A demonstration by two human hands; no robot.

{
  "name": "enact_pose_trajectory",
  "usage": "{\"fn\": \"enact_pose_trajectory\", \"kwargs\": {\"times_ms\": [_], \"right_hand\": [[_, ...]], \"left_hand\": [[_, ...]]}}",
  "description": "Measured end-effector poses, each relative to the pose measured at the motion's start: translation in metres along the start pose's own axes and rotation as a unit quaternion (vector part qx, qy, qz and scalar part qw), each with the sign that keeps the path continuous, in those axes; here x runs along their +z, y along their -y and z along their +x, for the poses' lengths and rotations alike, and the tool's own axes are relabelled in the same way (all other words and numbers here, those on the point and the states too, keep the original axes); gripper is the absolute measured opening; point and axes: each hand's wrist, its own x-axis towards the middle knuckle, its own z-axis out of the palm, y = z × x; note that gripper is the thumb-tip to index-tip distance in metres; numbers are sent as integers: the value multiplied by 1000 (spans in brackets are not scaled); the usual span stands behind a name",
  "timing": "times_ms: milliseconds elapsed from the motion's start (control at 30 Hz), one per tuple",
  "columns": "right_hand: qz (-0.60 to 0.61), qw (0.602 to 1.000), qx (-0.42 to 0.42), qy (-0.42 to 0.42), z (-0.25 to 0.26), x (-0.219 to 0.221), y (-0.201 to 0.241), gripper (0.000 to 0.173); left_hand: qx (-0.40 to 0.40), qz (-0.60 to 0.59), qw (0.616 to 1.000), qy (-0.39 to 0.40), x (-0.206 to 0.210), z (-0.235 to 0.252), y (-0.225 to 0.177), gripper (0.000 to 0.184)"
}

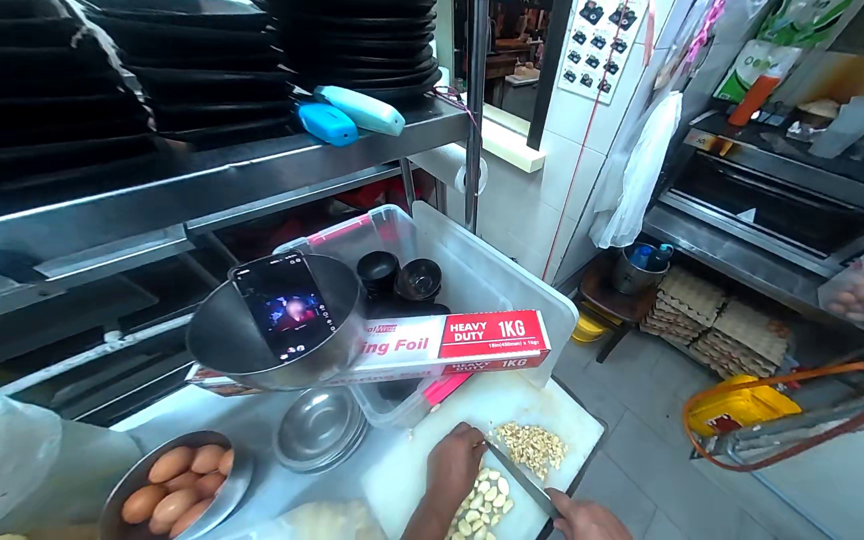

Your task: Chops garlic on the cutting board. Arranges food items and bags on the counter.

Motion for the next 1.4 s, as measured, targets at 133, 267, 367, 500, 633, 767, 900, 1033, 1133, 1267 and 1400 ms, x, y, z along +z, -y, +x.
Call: {"fn": "enact_pose_trajectory", "kwargs": {"times_ms": [133,267,367,500,633,767,900,1033,1133,1267,1400], "right_hand": [[-14,1000,10,9,8,-7,-2,44],[-12,1000,7,13,9,-5,-4,44],[-1,1000,6,13,11,3,-8,44],[9,1000,11,15,11,5,-8,43],[10,1000,6,16,11,4,-9,43],[-9,1000,9,7,8,-2,-7,43],[-28,999,9,-24,-3,-10,-2,44],[-19,1000,2,-17,-6,-7,-3,43],[-11,1000,10,-1,1,-3,-8,42],[-9,1000,4,11,5,-8,-11,43],[11,1000,7,15,7,-1,-12,43]], "left_hand": [[0,9,999,43,-9,-7,-4,30],[-68,-21,997,-33,-19,-23,8,41],[-209,-5,970,-123,-32,-32,24,41],[-298,11,941,-159,-29,-32,52,37],[-158,31,975,-153,-12,-26,51,27],[-12,16,995,-94,6,-16,26,25],[32,15,998,-45,12,-6,7,25],[33,17,999,-30,12,-1,1,26],[24,37,999,-8,7,-2,-3,26],[-64,45,994,76,-18,-5,-13,26],[-202,-1,979,-24,-34,-5,-1,57]]}}
